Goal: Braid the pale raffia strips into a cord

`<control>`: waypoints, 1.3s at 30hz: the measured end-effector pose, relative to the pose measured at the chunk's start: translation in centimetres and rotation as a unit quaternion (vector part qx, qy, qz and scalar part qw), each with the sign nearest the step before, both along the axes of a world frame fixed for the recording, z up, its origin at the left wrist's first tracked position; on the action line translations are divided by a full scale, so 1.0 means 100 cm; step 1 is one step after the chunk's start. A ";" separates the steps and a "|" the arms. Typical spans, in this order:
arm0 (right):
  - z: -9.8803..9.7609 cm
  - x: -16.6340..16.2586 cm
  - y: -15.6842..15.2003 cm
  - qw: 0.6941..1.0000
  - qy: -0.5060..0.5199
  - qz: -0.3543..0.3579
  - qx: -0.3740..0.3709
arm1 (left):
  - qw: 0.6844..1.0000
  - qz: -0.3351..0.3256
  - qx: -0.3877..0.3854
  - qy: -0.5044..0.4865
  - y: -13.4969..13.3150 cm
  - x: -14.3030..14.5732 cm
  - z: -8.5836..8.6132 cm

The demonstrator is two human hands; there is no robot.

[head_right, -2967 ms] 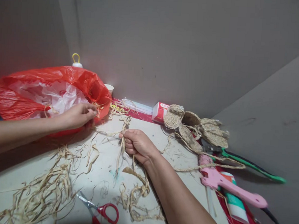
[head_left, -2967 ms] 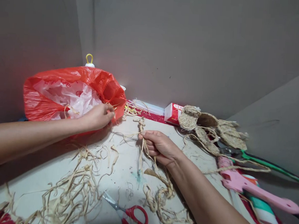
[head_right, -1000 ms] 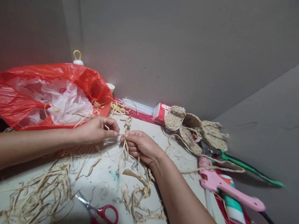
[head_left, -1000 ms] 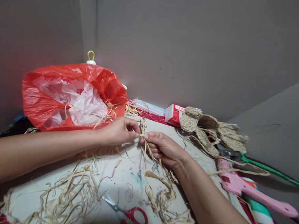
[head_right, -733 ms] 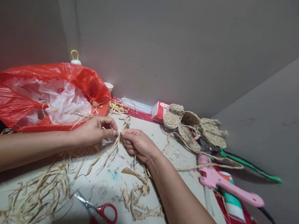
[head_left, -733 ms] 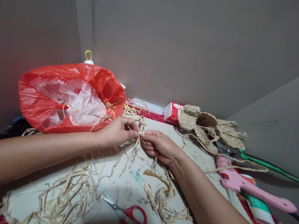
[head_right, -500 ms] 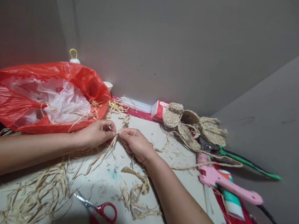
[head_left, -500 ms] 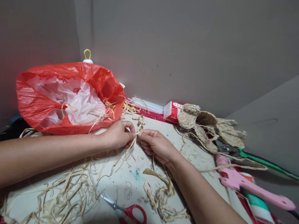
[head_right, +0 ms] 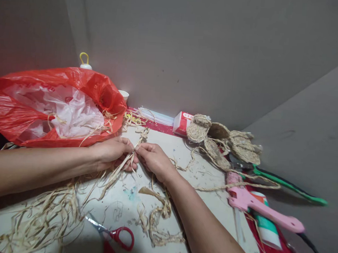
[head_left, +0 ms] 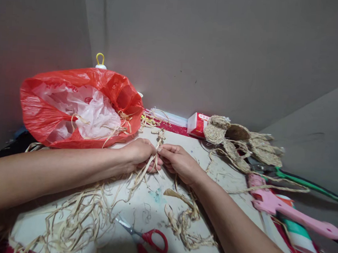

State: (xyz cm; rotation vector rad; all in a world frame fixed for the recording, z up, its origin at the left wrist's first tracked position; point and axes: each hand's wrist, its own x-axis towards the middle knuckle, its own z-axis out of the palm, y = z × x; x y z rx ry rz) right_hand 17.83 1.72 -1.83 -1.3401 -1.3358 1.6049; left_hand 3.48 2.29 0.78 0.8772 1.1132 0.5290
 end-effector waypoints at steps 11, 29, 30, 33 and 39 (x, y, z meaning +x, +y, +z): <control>0.005 0.008 0.001 0.994 0.082 0.065 -0.044 | 0.997 0.008 0.069 0.025 0.009 -0.008 -0.002; 0.007 0.005 0.000 0.998 0.053 0.020 -0.035 | 0.967 -0.078 0.200 0.136 0.023 -0.015 0.002; 0.007 0.005 0.000 0.998 0.050 0.020 -0.034 | 0.969 -0.085 0.190 0.136 0.024 -0.015 0.003; 0.006 0.004 0.000 0.998 0.045 0.023 -0.025 | 0.969 -0.114 0.174 0.135 0.029 -0.016 0.006; 0.001 0.004 0.001 0.999 0.037 0.030 -0.005 | 0.973 -0.137 0.140 0.121 0.033 -0.015 0.013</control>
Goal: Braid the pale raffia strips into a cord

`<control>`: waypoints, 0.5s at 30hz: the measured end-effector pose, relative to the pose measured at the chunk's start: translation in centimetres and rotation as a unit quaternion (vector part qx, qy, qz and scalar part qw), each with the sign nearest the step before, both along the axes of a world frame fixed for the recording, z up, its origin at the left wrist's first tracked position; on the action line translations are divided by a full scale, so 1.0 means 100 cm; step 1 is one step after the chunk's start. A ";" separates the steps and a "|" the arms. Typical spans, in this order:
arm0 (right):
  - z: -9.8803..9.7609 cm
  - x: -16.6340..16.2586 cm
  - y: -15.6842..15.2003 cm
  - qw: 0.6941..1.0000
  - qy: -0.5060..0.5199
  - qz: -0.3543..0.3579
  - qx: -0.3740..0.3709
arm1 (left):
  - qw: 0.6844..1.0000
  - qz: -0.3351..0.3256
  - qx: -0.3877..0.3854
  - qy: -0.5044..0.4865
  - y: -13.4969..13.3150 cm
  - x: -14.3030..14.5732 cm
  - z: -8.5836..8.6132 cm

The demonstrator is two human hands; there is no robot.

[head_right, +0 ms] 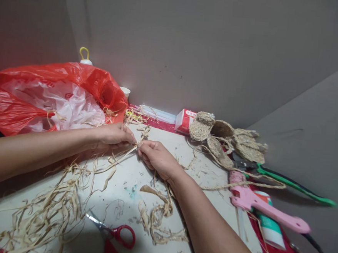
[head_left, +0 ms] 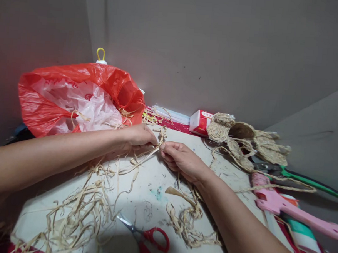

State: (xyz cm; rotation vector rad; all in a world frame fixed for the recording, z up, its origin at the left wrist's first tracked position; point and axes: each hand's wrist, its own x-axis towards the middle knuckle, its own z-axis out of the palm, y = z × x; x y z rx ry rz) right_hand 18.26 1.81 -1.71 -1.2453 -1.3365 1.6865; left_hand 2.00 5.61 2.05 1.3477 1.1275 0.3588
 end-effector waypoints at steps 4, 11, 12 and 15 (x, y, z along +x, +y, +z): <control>-0.001 -0.002 0.000 0.999 -0.023 -0.016 0.020 | 0.999 -0.024 -0.039 -0.028 0.001 -0.001 0.004; 0.002 -0.008 -0.004 0.999 0.012 -0.034 -0.005 | 0.992 -0.014 -0.103 -0.066 -0.017 0.005 0.007; 0.001 -0.008 -0.003 0.999 0.039 -0.032 -0.022 | 0.994 -0.011 -0.091 -0.063 -0.021 0.007 0.005; -0.001 -0.006 -0.002 0.994 0.086 -0.033 -0.064 | 0.997 -0.006 -0.054 -0.057 -0.029 0.012 -0.004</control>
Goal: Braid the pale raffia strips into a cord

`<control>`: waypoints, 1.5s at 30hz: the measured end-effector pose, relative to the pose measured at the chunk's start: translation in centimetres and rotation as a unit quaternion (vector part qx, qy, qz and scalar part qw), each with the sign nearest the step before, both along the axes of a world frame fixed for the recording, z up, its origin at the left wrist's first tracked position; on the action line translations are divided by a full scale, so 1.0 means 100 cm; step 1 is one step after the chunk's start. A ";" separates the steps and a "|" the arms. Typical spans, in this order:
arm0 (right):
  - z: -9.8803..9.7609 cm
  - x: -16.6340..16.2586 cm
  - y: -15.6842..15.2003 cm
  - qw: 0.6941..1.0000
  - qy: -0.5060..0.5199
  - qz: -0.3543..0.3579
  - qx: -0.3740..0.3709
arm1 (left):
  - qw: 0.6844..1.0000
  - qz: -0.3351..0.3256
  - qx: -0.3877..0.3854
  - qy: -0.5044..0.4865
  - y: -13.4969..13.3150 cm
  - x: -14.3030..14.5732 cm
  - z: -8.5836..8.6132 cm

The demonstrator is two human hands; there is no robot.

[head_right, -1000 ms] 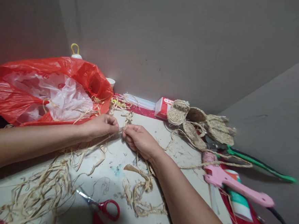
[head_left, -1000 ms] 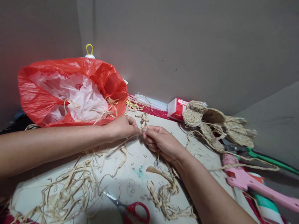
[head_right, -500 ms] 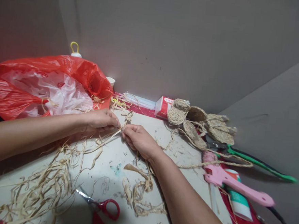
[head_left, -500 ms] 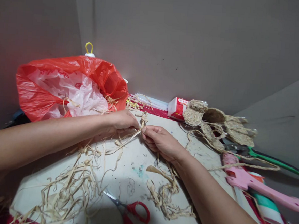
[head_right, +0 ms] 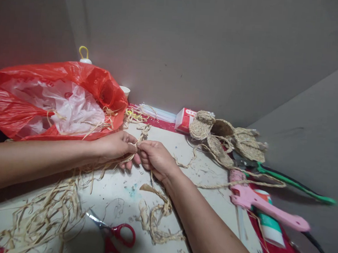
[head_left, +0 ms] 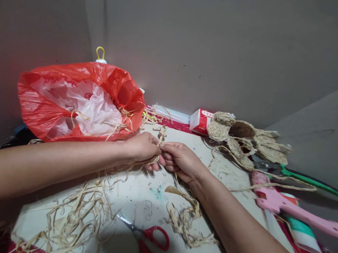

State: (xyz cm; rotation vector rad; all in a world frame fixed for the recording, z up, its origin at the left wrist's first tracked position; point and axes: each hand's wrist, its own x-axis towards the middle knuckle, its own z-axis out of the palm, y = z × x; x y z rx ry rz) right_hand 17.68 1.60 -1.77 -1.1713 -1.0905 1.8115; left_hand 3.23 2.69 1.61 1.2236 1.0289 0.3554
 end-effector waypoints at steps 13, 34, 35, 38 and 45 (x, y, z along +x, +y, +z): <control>0.000 -0.004 -0.002 0.999 -0.026 -0.017 0.044 | 0.959 -0.058 0.242 0.133 -0.004 -0.002 -0.017; 0.007 0.022 0.004 0.995 -0.045 0.089 -0.009 | 0.984 -0.048 0.168 0.037 0.020 -0.007 -0.017; 0.007 0.022 0.004 0.994 -0.056 0.091 -0.007 | 0.980 -0.051 0.188 0.038 0.020 -0.008 -0.019; 0.007 0.022 0.003 0.992 -0.085 0.090 0.008 | 0.971 -0.059 0.228 0.040 0.021 -0.009 -0.022; 0.008 0.019 0.000 0.989 -0.114 0.087 0.048 | 0.992 -0.105 0.074 -0.003 0.023 -0.012 -0.017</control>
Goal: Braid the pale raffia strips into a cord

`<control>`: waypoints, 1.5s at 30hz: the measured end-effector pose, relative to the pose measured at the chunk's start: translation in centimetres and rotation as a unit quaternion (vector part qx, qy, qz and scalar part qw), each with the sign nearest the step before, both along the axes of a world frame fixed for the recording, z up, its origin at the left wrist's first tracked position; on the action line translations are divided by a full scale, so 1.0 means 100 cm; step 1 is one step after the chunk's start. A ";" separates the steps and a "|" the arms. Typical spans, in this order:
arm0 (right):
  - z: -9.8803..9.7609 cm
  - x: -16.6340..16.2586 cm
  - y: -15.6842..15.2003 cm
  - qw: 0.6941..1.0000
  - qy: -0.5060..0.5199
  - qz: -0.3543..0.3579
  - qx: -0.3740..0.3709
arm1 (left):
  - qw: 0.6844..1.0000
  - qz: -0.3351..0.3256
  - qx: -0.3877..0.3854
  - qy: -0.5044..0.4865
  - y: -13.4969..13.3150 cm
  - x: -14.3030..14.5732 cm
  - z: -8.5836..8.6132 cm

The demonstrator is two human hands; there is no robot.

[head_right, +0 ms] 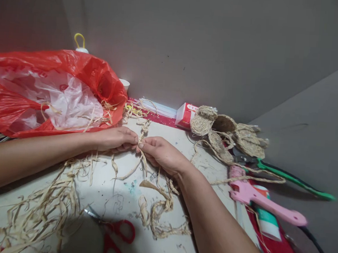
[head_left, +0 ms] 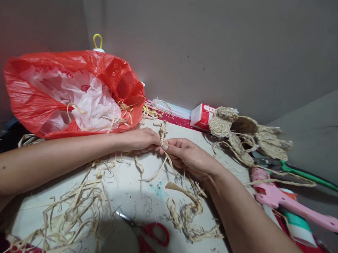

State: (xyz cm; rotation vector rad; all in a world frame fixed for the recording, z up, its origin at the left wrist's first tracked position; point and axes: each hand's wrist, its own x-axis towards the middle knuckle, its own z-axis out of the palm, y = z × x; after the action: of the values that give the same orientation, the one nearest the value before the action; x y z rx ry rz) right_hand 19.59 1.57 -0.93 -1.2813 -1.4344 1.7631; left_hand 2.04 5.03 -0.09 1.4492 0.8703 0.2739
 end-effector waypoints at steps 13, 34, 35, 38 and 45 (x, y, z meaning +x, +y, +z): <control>-0.003 0.006 0.001 0.994 -0.093 0.011 0.063 | 0.998 0.048 0.041 -0.018 -0.006 0.003 -0.001; 0.001 -0.036 -0.023 0.914 -0.318 -0.088 0.238 | 0.987 0.059 0.147 -0.024 -0.004 -0.002 -0.010; 0.001 -0.037 -0.024 0.888 -0.360 -0.078 0.276 | 0.990 0.070 0.122 -0.028 -0.004 -0.002 -0.008; 0.003 -0.040 -0.027 0.825 -0.476 -0.051 0.301 | 0.993 0.085 0.064 -0.045 -0.005 -0.001 -0.005; 0.013 -0.055 -0.039 0.703 -0.639 0.014 0.312 | 0.986 0.109 -0.045 -0.119 -0.007 0.003 -0.003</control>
State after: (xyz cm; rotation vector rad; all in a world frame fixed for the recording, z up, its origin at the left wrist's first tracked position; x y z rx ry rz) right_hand 14.05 -2.32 0.41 -2.0931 -2.3814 -0.0195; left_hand 2.29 4.29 -0.41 1.2095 0.8344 0.5534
